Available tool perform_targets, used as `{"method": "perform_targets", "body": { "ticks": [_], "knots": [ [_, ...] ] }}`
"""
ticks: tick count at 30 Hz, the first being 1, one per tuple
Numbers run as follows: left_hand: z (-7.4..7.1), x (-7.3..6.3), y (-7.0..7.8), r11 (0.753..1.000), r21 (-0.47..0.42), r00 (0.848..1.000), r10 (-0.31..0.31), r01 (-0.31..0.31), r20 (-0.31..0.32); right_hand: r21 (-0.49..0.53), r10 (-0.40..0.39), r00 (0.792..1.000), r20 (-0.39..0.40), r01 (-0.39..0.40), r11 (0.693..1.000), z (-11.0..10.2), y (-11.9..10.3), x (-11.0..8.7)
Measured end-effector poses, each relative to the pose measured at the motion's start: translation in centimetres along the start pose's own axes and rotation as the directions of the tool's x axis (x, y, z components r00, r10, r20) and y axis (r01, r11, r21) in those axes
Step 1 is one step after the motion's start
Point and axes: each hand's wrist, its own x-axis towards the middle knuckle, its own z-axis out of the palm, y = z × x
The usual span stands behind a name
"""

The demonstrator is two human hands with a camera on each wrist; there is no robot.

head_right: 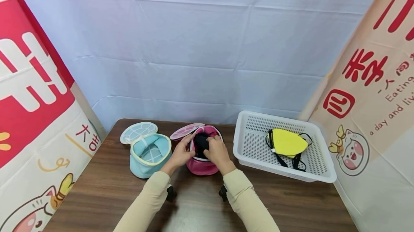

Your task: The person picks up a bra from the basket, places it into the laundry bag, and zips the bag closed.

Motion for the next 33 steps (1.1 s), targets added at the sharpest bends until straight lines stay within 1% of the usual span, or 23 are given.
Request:
{"method": "perform_targets", "body": {
  "ticks": [4,7,9,14,17,19,22,26,30,33],
  "knots": [
    [-0.1,-0.1,0.1,1.000,-0.005,1.000,-0.009,0.009,0.003,0.087,-0.033,0.999,0.032,0.030,0.996,-0.1,0.1,0.3],
    [-0.2,-0.1,0.2,1.000,-0.015,1.000,-0.016,0.017,0.010,0.153,-0.038,0.998,0.057,0.029,0.988,-0.2,0.1,0.4],
    [-0.2,-0.1,0.3,1.000,-0.018,1.000,-0.019,0.019,0.010,0.177,-0.043,0.997,0.068,0.031,0.984,-0.2,0.2,0.5],
    [-0.3,-0.1,0.3,1.000,-0.013,1.000,-0.013,0.013,0.004,0.127,-0.083,0.993,0.087,0.072,0.989,-0.1,0.3,0.5],
    [-0.3,-0.1,0.2,1.000,-0.007,1.000,-0.008,0.008,0.003,0.115,-0.114,0.989,0.091,0.103,0.988,0.0,0.4,0.5],
    [-0.4,-0.1,0.1,1.000,-0.003,1.000,-0.002,0.002,0.005,0.133,-0.139,0.987,0.083,0.127,0.983,0.1,0.5,0.5],
    [-0.4,-0.2,0.2,1.000,-0.002,1.000,0.002,-0.002,0.008,0.193,-0.167,0.984,0.054,0.154,0.969,0.3,0.8,0.6],
    [-0.4,-0.3,0.3,1.000,-0.007,1.000,-0.007,0.007,0.014,0.254,-0.192,0.981,0.031,0.178,0.951,0.6,1.0,0.7],
    [-0.4,-0.3,0.4,1.000,-0.009,1.000,-0.015,0.015,0.019,0.239,-0.202,0.978,0.054,0.183,0.953,1.1,1.2,0.9],
    [-0.4,-0.3,0.4,1.000,-0.007,1.000,-0.007,0.007,0.018,0.222,-0.185,0.980,0.073,0.165,0.961,1.2,1.0,1.0]
  ]
}}
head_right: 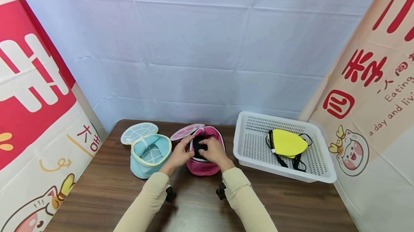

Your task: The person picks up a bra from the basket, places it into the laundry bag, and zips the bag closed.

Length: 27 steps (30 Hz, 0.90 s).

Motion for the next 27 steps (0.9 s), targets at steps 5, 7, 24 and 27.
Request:
{"method": "perform_targets", "body": {
  "ticks": [5,7,24,27],
  "knots": [
    [-0.1,0.0,-0.1,1.000,-0.006,1.000,0.015,-0.015,-0.006,-0.029,0.067,0.997,0.026,-0.066,0.997,0.0,-0.7,0.5],
    [-0.1,0.0,0.0,1.000,-0.007,1.000,0.019,-0.019,-0.010,-0.058,0.095,0.994,0.056,-0.091,0.994,0.0,-0.9,0.7],
    [-0.2,0.2,0.5,1.000,0.001,1.000,0.028,-0.028,0.003,-0.131,0.234,0.958,0.168,-0.213,0.968,1.2,0.1,1.7],
    [-0.3,0.2,0.5,1.000,0.009,1.000,0.029,-0.029,-0.002,-0.143,0.245,0.953,0.177,-0.222,0.965,1.3,0.3,1.8]
  ]
}}
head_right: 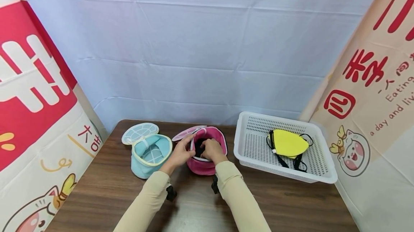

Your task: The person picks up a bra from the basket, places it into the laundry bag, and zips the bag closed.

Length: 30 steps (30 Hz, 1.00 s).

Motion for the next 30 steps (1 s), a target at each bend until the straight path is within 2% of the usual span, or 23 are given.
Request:
{"method": "perform_targets", "body": {
  "ticks": [8,15,23,27,30],
  "knots": [
    [-0.2,0.0,0.0,1.000,0.019,1.000,0.009,-0.008,-0.016,-0.058,0.032,0.999,0.004,-0.032,0.998,0.6,0.0,0.3],
    [-0.3,-0.2,0.0,1.000,0.017,1.000,-0.004,0.005,-0.021,-0.056,0.038,0.999,0.007,-0.038,0.998,1.0,0.1,0.5],
    [-0.1,-0.4,-0.5,0.999,-0.008,0.999,-0.038,0.038,-0.027,0.042,0.039,0.999,-0.021,-0.039,0.998,-1.2,-0.8,-1.2],
    [-0.3,-0.5,-0.5,0.999,-0.022,0.999,-0.035,0.035,-0.031,0.026,0.051,0.999,-0.008,-0.051,0.998,-1.7,-1.1,-1.6],
    [-0.2,-0.4,-0.6,1.000,-0.019,1.000,-0.019,0.019,-0.022,-0.003,0.049,0.998,-0.030,-0.049,0.999,-2.0,-1.0,-1.9]
  ]
}}
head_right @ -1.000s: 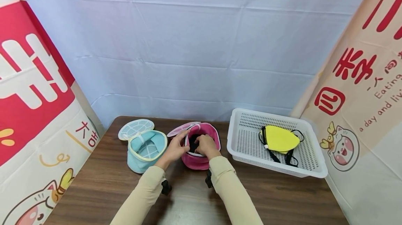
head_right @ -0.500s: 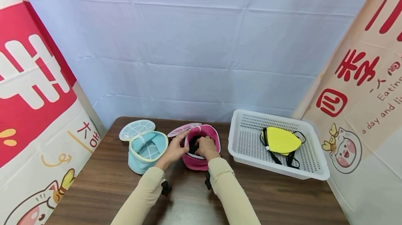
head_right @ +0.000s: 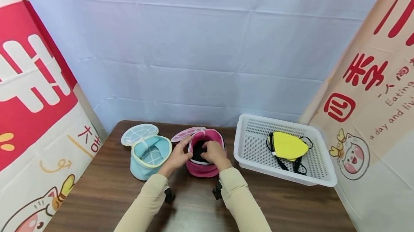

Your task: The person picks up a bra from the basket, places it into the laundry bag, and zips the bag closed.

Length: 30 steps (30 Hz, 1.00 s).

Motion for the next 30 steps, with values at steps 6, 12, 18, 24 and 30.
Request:
{"method": "perform_targets", "body": {
  "ticks": [6,12,18,24,30],
  "knots": [
    [-0.2,0.1,-0.3,1.000,0.013,1.000,0.007,-0.007,-0.017,-0.047,-0.032,0.993,-0.115,0.027,0.999,-0.8,-0.2,-0.6],
    [-0.4,0.0,-0.6,1.000,-0.007,1.000,0.015,-0.015,-0.009,-0.093,-0.041,0.986,-0.159,0.026,0.995,-1.2,-0.3,-1.0],
    [-0.4,0.0,-0.4,1.000,-0.001,1.000,0.011,-0.011,-0.002,-0.112,-0.022,0.975,-0.222,-0.003,0.994,-1.5,0.5,-1.2],
    [-0.5,0.0,-0.6,1.000,0.010,1.000,-0.007,0.007,-0.001,-0.090,-0.007,0.971,-0.239,-0.015,0.996,-1.7,1.5,-0.9],
    [-0.7,0.0,-0.7,1.000,0.009,1.000,-0.005,0.005,0.006,-0.054,0.004,0.970,-0.241,-0.017,0.998,-2.0,2.4,-0.6]
  ]
}}
